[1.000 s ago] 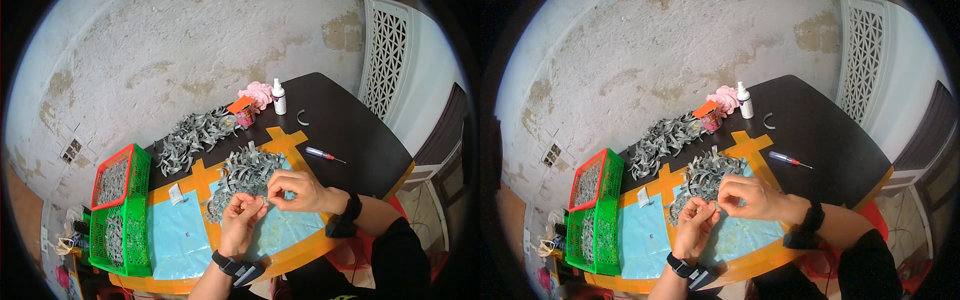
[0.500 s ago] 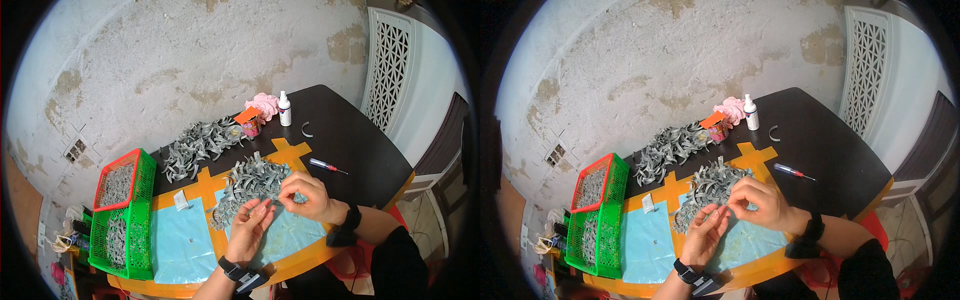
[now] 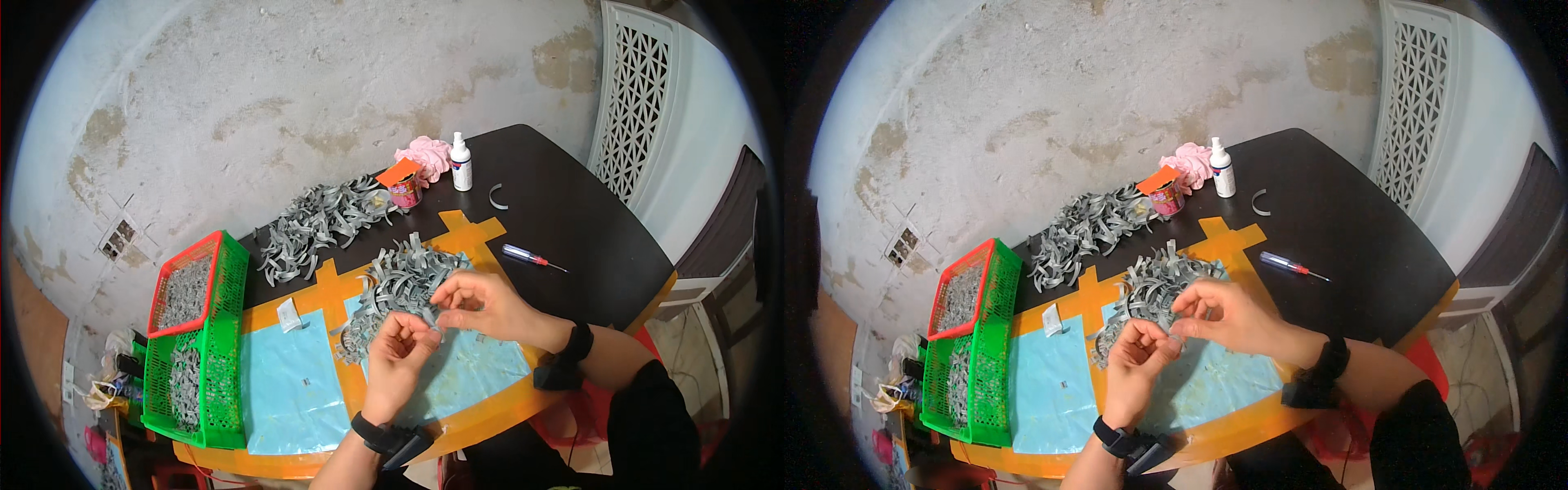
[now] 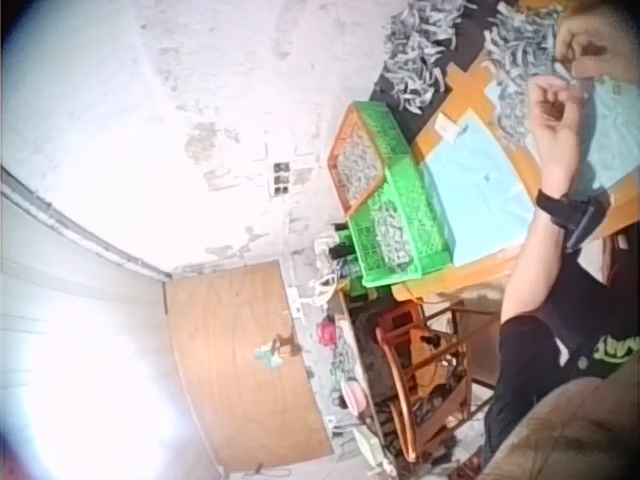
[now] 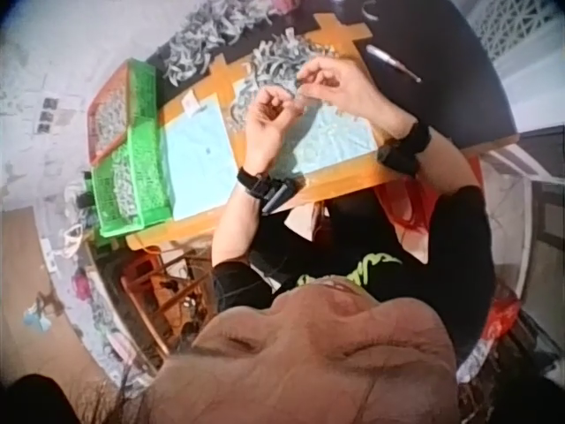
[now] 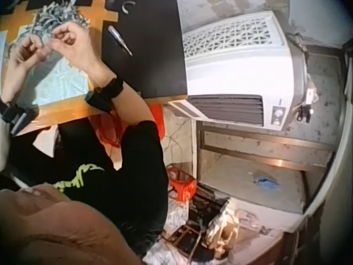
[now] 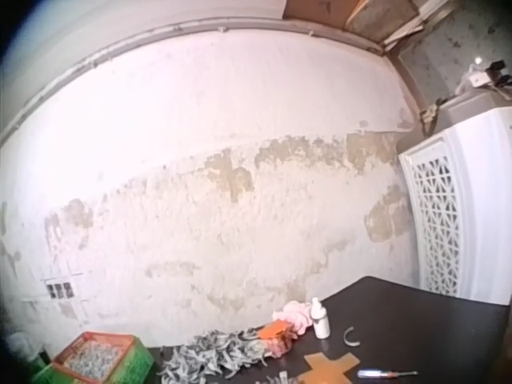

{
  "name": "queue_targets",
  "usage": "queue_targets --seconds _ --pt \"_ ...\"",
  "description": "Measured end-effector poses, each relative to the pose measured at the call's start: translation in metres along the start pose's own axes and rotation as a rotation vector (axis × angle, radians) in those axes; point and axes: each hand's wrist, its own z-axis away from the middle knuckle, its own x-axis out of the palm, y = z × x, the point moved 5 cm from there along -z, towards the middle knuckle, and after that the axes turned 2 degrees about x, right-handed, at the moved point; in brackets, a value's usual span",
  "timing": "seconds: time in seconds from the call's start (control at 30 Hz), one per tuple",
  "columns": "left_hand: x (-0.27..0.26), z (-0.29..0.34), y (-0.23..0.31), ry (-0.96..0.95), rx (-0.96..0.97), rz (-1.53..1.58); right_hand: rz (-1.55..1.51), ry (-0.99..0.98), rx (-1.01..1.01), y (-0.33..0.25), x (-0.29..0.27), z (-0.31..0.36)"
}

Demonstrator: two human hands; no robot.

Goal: Processing and manual assembly of small grey shoe components at a workbench.

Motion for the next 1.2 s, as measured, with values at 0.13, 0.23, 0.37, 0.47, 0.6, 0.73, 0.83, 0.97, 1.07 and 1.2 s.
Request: queue_targets --seconds 0.13,0.23,0.37,0.47,0.6,0.73,0.83,0.97,1.07,1.2 --pt "0.004 0.0 -0.004 -0.046 0.037 -0.075 -0.176 -0.103 0.03 0.008 0.006 0.001" --pt "0.0 -0.002 -0.004 -0.026 0.002 0.035 -0.228 -0.086 -0.02 0.0 0.009 0.003" --pt "0.006 0.001 -0.007 -0.038 -0.258 0.438 -0.264 0.011 -0.05 -0.007 0.006 0.004" --pt "0.01 0.0 -0.009 -0.104 -0.224 0.511 -0.121 0.045 -0.291 -0.009 0.002 0.002" --pt "0.002 0.0 -0.019 -0.157 -0.176 0.525 -0.138 -0.029 -0.297 -0.006 0.005 0.002" --pt "0.004 0.001 -0.014 -0.151 -0.161 0.57 -0.278 -0.116 -0.132 -0.009 0.01 0.005" --pt "0.003 0.002 -0.014 -0.126 -0.16 0.54 -0.317 -0.174 -0.113 -0.009 0.01 0.005" --pt "0.001 0.002 -0.006 -0.101 -0.101 0.306 -0.475 -0.289 -0.015 -0.006 0.014 0.006" --pt "0.004 0.006 0.001 -0.071 -0.076 0.208 -0.479 -0.38 -0.052 -0.009 0.015 0.006" --pt "0.007 0.007 0.007 -0.089 -0.051 0.208 -0.507 -0.394 -0.039 -0.011 0.015 0.006"
